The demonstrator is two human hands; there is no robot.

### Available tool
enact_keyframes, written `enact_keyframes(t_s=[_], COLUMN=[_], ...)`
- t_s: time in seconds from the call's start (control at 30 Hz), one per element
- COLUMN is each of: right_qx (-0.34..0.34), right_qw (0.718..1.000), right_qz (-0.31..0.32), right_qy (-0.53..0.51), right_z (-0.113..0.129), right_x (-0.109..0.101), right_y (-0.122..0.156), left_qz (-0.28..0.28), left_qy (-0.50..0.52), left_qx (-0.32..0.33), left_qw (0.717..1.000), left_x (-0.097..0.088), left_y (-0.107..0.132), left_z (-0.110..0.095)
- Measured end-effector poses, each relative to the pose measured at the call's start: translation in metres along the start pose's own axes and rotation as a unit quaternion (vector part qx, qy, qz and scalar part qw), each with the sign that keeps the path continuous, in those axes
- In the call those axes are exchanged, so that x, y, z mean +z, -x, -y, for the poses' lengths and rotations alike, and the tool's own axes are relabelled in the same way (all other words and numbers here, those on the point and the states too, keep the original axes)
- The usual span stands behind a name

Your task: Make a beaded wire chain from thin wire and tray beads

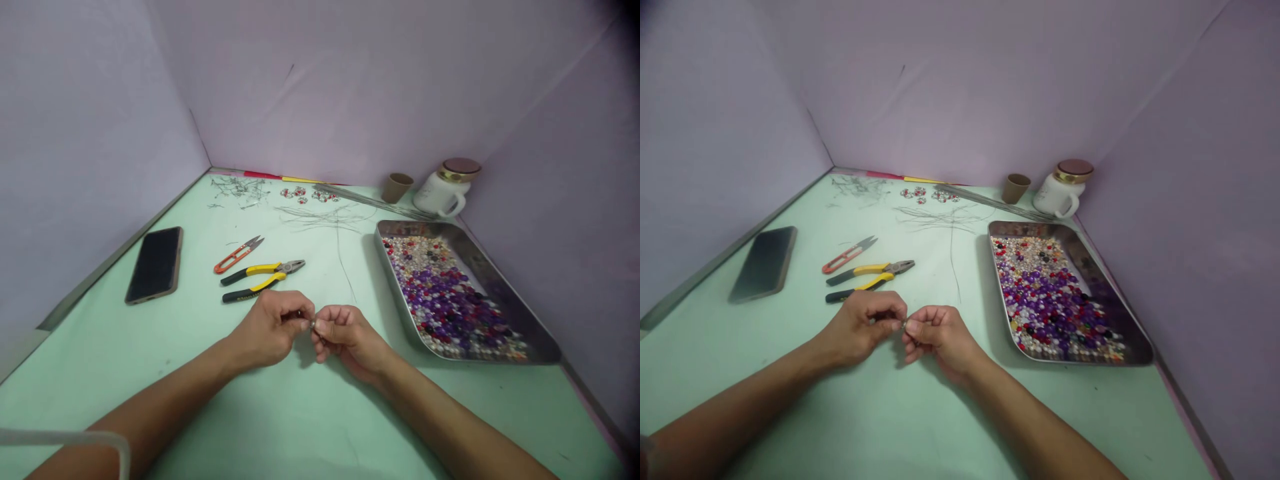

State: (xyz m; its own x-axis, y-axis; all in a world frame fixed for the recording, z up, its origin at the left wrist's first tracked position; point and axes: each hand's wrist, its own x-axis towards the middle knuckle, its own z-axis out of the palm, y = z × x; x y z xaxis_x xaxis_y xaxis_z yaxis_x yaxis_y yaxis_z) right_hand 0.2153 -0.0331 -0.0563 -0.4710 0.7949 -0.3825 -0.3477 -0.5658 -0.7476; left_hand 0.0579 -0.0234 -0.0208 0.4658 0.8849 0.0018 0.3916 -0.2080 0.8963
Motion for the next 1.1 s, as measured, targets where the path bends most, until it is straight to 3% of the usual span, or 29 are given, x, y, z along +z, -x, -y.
enact_keyframes(t_s=[0.1,0.2,0.3,0.4,0.5,0.67,1.0,1.1], right_qx=[-0.017,-0.102,-0.161,-0.177,-0.186,-0.189,-0.188,-0.186], right_qw=[1.000,0.992,0.977,0.968,0.964,0.964,0.965,0.970], right_qz=[-0.006,-0.069,-0.122,-0.139,-0.144,-0.149,-0.155,-0.150], right_qy=[0.009,0.037,0.069,0.112,0.126,0.114,0.095,0.054], right_z=[-0.001,-0.004,-0.006,-0.006,-0.007,-0.010,-0.009,-0.010], right_x=[-0.001,0.000,0.001,0.002,0.003,0.004,0.005,0.005], right_y=[0.000,-0.001,-0.002,-0.003,-0.003,-0.004,-0.002,-0.001], left_qz=[0.001,-0.031,-0.107,-0.126,-0.159,-0.179,-0.177,-0.185], left_qy=[-0.023,-0.050,-0.107,-0.146,-0.169,-0.239,-0.264,-0.261], left_qx=[0.018,0.008,0.094,0.176,0.216,0.224,0.258,0.235], left_qw=[1.000,0.998,0.984,0.965,0.949,0.928,0.912,0.918], left_x=[-0.004,-0.009,-0.008,0.001,0.011,0.018,0.023,0.025], left_y=[-0.002,-0.003,-0.001,0.002,0.004,0.004,0.003,0.003], left_z=[0.001,0.002,0.001,0.002,0.005,0.010,0.010,0.012])
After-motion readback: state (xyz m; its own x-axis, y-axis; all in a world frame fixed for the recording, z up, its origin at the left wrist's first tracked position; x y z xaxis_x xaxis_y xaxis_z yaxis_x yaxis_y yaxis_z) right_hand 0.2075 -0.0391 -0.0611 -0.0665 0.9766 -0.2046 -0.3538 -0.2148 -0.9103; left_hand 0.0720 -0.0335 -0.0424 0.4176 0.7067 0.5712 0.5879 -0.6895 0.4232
